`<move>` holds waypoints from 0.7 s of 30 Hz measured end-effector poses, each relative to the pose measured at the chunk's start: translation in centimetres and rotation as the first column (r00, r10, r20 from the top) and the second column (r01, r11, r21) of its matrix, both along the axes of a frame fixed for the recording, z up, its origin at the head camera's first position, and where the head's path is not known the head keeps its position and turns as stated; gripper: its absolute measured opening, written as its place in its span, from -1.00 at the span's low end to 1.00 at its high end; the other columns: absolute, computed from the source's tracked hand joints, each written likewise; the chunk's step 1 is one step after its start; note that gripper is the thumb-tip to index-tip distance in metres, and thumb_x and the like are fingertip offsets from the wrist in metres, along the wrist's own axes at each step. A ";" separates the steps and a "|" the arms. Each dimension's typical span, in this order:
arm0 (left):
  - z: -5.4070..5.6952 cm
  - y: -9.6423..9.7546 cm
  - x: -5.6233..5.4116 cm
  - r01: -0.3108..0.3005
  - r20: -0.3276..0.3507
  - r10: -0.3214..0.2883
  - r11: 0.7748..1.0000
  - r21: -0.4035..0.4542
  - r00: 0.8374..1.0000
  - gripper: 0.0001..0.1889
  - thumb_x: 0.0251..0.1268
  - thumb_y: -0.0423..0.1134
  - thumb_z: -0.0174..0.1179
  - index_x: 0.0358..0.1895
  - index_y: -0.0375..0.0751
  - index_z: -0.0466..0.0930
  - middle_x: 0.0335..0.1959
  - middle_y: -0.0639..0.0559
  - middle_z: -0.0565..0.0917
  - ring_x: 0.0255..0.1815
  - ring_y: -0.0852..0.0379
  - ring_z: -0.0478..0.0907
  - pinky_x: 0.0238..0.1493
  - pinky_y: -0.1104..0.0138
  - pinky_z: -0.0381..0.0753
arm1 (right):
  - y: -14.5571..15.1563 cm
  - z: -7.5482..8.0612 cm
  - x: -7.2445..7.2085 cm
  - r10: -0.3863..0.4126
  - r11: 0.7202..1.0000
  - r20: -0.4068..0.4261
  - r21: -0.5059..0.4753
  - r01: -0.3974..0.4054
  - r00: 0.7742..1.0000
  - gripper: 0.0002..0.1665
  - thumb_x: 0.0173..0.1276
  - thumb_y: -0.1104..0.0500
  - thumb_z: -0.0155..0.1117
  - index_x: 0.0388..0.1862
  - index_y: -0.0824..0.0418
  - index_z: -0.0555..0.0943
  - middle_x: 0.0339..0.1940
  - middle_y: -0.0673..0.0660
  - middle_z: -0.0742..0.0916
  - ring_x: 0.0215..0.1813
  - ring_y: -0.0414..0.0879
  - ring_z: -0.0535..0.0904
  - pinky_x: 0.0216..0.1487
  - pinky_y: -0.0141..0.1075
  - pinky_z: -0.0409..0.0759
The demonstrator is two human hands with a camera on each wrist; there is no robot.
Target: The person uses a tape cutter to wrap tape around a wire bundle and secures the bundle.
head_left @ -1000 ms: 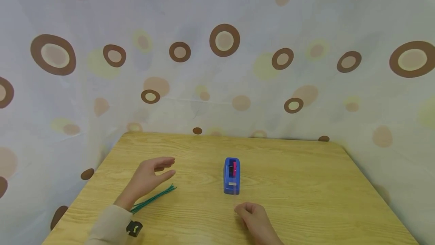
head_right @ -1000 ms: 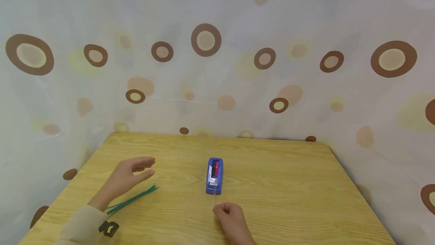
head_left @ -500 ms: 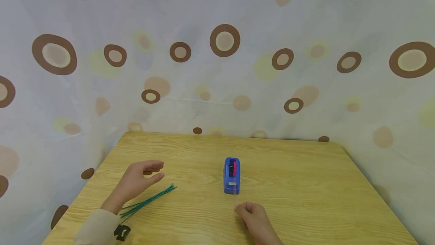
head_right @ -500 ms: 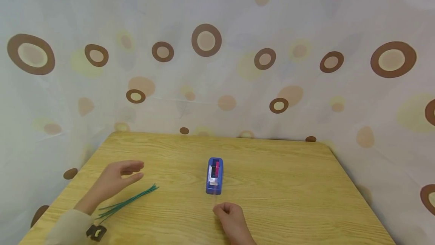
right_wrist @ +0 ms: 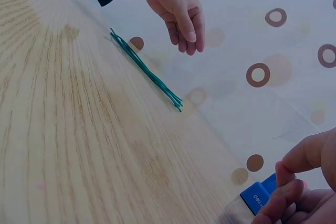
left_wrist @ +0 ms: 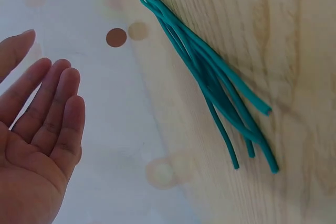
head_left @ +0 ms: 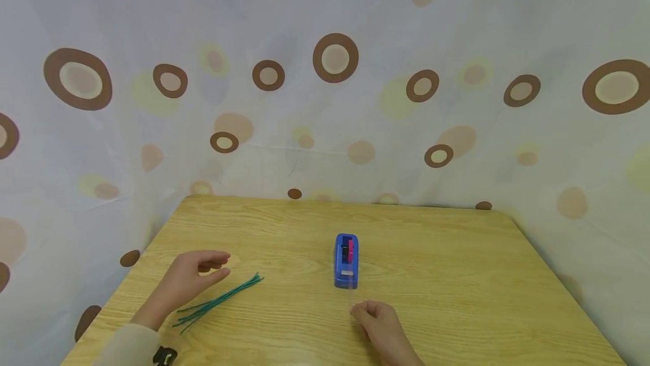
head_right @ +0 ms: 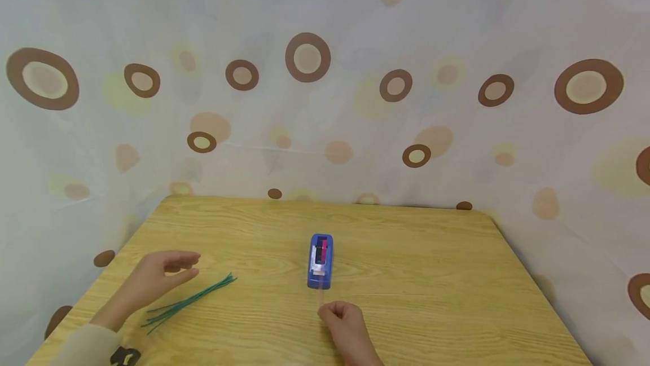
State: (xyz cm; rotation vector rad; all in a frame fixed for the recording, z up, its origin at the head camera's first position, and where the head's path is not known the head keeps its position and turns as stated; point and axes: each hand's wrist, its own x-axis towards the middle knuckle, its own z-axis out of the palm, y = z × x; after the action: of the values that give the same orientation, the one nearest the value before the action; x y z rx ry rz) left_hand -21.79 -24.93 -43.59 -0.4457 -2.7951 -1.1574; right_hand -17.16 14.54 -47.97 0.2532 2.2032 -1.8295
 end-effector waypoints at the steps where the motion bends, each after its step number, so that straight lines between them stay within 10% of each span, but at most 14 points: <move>1: 0.0 -0.2 0.1 -0.001 0.010 0.001 1.000 0.001 1.000 -0.58 0.30 -0.06 0.32 0.13 -0.20 0.65 0.05 -0.10 0.69 -0.04 0.05 0.65 0.00 0.13 0.61 | 0.0 0.0 0.0 0.001 1.000 0.002 -0.002 -0.001 1.000 -0.73 0.46 0.14 0.19 -0.26 0.37 0.64 -0.57 -0.02 0.47 -0.44 -0.13 0.36 -0.38 -0.31 0.33; 21: -1.7 -2.1 0.9 -0.083 0.271 0.054 0.992 0.098 0.961 -0.53 0.20 -0.07 0.42 0.06 -0.35 0.67 -0.07 -0.14 0.72 -0.14 0.06 0.67 -0.10 0.16 0.65 | 0.1 0.1 -0.2 -0.003 1.000 0.022 0.030 0.002 1.000 -0.71 0.45 0.13 0.18 -0.19 0.37 0.64 -0.52 0.02 0.49 -0.38 -0.10 0.38 -0.34 -0.27 0.34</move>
State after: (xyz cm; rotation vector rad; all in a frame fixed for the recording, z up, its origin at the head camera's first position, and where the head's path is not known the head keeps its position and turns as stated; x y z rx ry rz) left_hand -20.89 -27.00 -45.30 -0.1930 -2.9204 -1.4446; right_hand -17.34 14.62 -47.88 0.2809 2.2175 -1.7870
